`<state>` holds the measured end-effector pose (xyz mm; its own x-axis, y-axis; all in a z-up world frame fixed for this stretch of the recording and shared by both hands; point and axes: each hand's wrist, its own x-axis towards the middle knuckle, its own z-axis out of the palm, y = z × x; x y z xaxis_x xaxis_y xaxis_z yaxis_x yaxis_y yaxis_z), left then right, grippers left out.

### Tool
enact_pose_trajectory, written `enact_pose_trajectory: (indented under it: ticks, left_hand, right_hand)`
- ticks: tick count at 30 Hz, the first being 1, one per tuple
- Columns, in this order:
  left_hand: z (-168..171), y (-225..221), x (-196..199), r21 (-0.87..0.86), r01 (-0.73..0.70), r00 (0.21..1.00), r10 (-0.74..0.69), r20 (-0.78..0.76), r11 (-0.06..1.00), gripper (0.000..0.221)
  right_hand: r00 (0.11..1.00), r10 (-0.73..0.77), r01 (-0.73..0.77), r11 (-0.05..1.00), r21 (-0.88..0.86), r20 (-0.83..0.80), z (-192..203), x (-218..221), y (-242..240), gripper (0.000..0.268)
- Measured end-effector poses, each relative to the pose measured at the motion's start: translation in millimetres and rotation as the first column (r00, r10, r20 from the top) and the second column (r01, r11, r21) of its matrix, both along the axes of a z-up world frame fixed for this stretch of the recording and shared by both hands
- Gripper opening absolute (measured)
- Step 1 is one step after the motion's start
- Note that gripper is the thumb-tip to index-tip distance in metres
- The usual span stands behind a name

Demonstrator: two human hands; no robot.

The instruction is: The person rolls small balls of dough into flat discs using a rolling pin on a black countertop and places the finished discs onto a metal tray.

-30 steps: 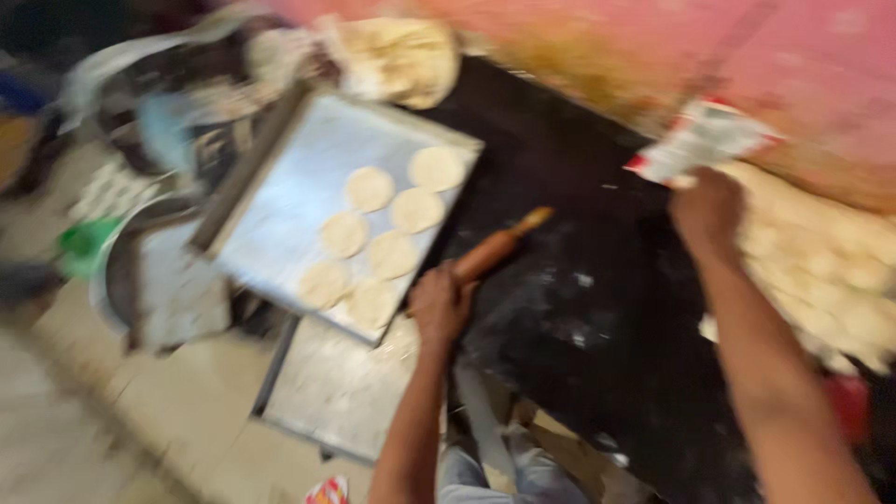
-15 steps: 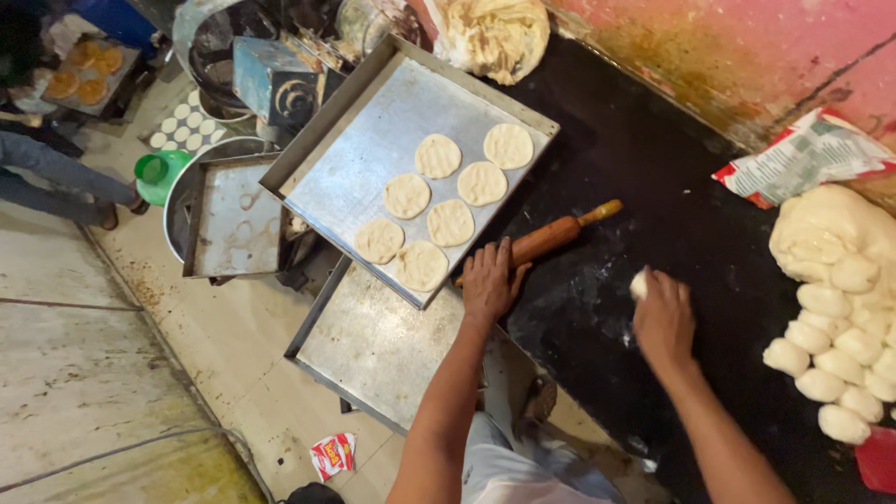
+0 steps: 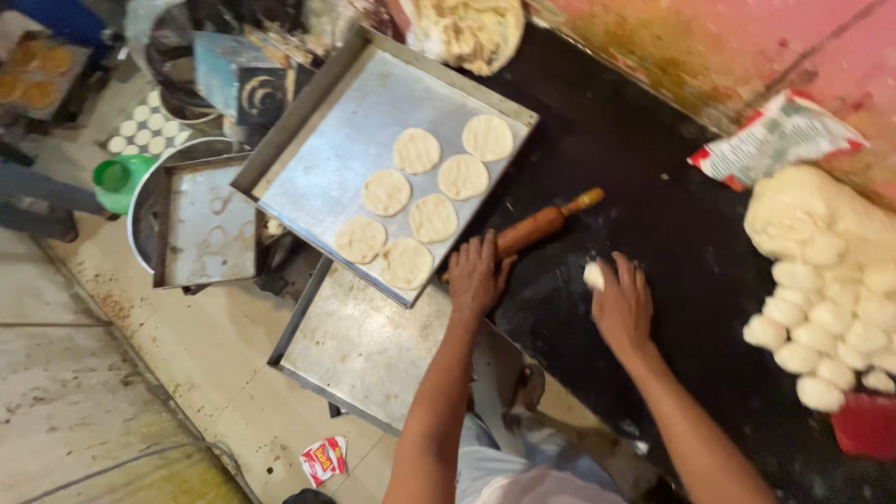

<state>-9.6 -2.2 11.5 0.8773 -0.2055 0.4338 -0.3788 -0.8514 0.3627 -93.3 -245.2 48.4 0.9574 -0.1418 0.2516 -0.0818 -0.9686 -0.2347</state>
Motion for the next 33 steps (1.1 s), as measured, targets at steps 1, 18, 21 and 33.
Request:
enact_pose_trajectory:
  ticks: [1,18,21,33]
  left_hand:
    - [-2.2,0.1,-3.8,0.002,0.012,1.000,-0.012,-0.007,1.000,0.064]
    - [6.9,-7.6,-1.0,0.095,-0.001,1.000,0.001,0.004,0.996,0.061]
    - [8.3,-7.9,-1.7,0.126,-0.004,1.000,0.002,0.014,0.992,0.061]
    - [7.9,-11.3,0.1,0.137,-0.028,1.000,0.026,0.017,0.990,0.061]
  right_hand:
    - [0.986,-0.026,0.047,0.991,0.127,-0.164,-4.6,11.1,-3.3,0.043]
    - [0.984,0.045,-0.002,0.971,0.238,-0.174,-11.2,48.8,-39.5,0.050]
    - [0.966,0.160,-0.197,0.965,0.176,0.204,-14.6,21.0,-34.6,0.054]
    - [0.900,0.317,-0.348,0.936,0.054,0.300,-2.3,88.8,-4.0,0.103]
